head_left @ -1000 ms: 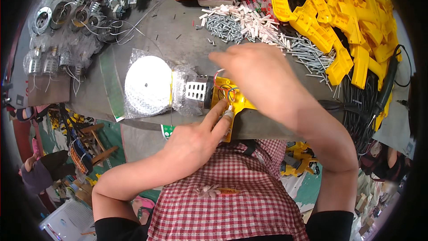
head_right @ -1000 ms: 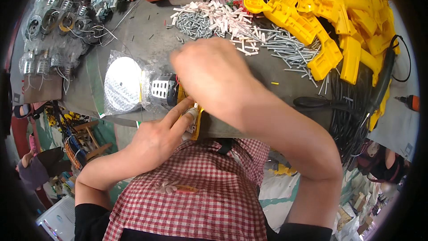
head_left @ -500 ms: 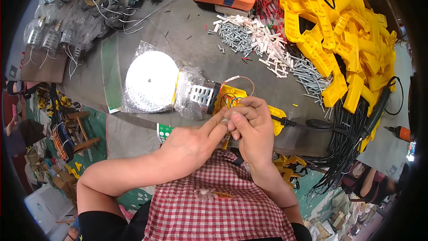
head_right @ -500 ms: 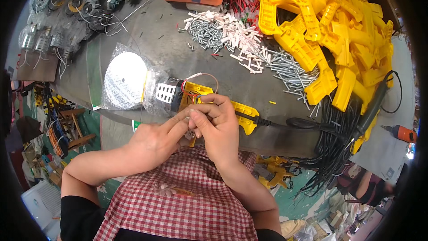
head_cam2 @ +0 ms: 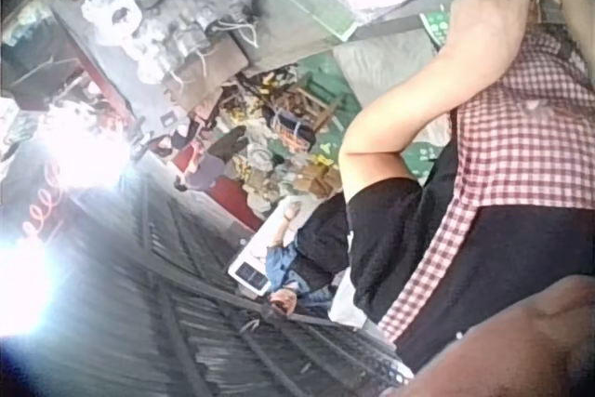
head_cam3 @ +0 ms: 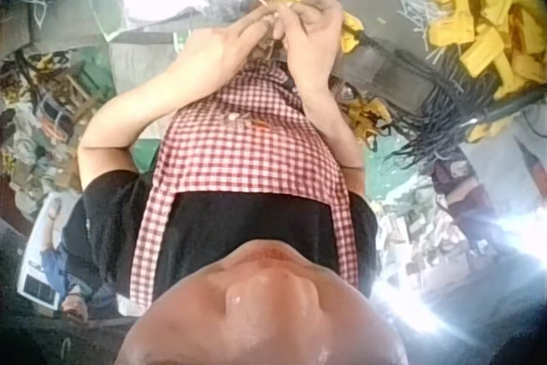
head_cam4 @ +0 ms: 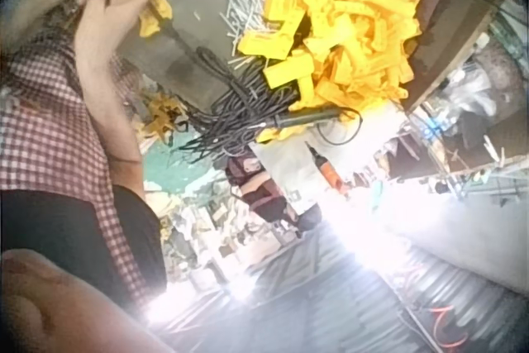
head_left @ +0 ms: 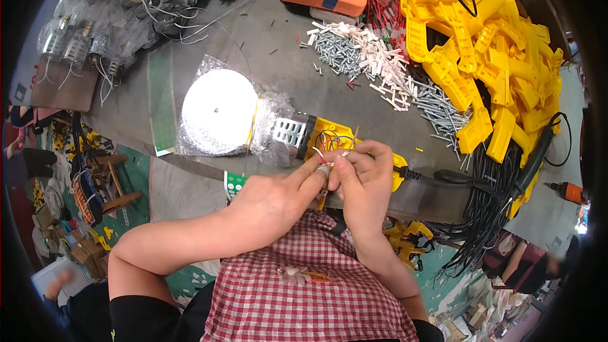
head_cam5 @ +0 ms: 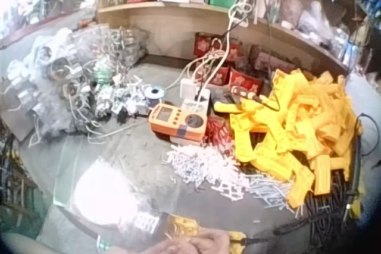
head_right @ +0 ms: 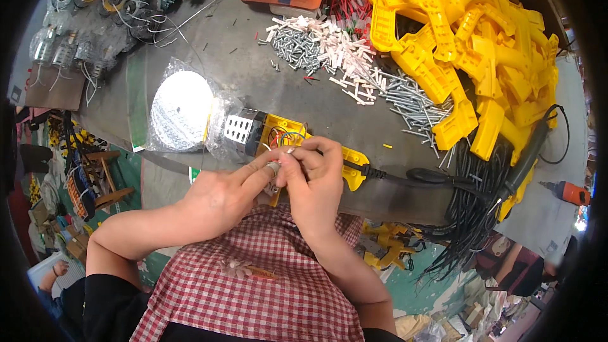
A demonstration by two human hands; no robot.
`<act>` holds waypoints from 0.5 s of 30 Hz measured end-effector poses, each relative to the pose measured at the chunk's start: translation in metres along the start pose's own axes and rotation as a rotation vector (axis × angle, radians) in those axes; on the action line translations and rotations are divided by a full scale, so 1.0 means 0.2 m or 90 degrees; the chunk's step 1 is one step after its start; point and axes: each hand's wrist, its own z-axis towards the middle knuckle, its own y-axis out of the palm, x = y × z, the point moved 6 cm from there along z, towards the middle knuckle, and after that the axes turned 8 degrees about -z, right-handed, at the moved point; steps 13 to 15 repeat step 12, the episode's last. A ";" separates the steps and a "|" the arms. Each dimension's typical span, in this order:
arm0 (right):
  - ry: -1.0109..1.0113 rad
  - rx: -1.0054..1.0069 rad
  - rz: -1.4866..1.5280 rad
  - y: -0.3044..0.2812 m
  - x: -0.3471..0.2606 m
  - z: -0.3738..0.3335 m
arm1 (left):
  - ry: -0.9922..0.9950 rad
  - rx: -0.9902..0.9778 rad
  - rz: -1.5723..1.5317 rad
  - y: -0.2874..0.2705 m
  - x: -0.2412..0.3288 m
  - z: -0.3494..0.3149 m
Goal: Assembling the internal wiring and yellow plastic housing of a handheld electronic device, including soldering and screw fastening.
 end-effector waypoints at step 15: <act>-0.463 -0.019 -0.747 0.04 -0.14 -0.04 | 0.043 0.028 0.149 -0.02 0.04 0.00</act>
